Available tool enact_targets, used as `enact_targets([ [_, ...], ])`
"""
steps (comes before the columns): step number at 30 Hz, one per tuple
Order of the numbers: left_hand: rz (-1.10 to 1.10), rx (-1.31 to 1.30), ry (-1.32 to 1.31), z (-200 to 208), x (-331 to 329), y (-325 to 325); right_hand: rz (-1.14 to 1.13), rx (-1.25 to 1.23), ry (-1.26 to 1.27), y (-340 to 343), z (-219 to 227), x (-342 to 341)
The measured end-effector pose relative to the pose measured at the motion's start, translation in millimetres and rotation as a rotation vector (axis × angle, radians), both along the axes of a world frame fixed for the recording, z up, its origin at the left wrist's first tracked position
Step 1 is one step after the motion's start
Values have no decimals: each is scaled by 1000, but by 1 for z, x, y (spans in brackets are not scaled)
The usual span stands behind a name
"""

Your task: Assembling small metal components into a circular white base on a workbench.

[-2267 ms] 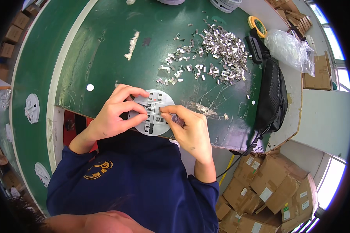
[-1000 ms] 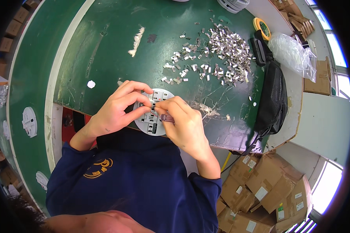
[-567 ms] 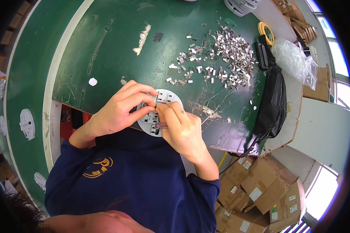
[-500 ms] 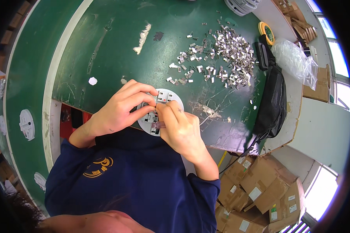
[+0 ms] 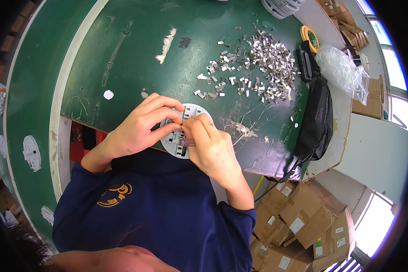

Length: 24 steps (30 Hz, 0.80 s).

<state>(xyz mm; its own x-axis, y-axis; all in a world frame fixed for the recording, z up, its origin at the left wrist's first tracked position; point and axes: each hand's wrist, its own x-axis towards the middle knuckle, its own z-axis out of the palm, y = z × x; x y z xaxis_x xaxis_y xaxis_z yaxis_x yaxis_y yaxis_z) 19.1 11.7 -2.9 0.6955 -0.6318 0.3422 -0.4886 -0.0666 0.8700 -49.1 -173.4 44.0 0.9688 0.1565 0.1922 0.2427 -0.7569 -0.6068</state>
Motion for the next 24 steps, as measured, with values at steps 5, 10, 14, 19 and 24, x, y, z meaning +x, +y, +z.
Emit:
enact_targets([
  [5, -16, 8, 8, -1, 3, 0, 18, -91, -7, -1, 1, 3],
  [10, 1, 26, -33, -2, -1, 4, 37, 228, 25, -16, 8, 8],
  [14, 38, 69, -110, 5, -11, 2, -3, 808, 16, -14, 13, 14],
  [19, -12, 238, -228, 9, -18, -3, 119, 1325, 38, -3, 10, 29],
  [24, -25, 340, -268, 3, -19, -3, 191, 1267, 93, 2, 1, 33],
])
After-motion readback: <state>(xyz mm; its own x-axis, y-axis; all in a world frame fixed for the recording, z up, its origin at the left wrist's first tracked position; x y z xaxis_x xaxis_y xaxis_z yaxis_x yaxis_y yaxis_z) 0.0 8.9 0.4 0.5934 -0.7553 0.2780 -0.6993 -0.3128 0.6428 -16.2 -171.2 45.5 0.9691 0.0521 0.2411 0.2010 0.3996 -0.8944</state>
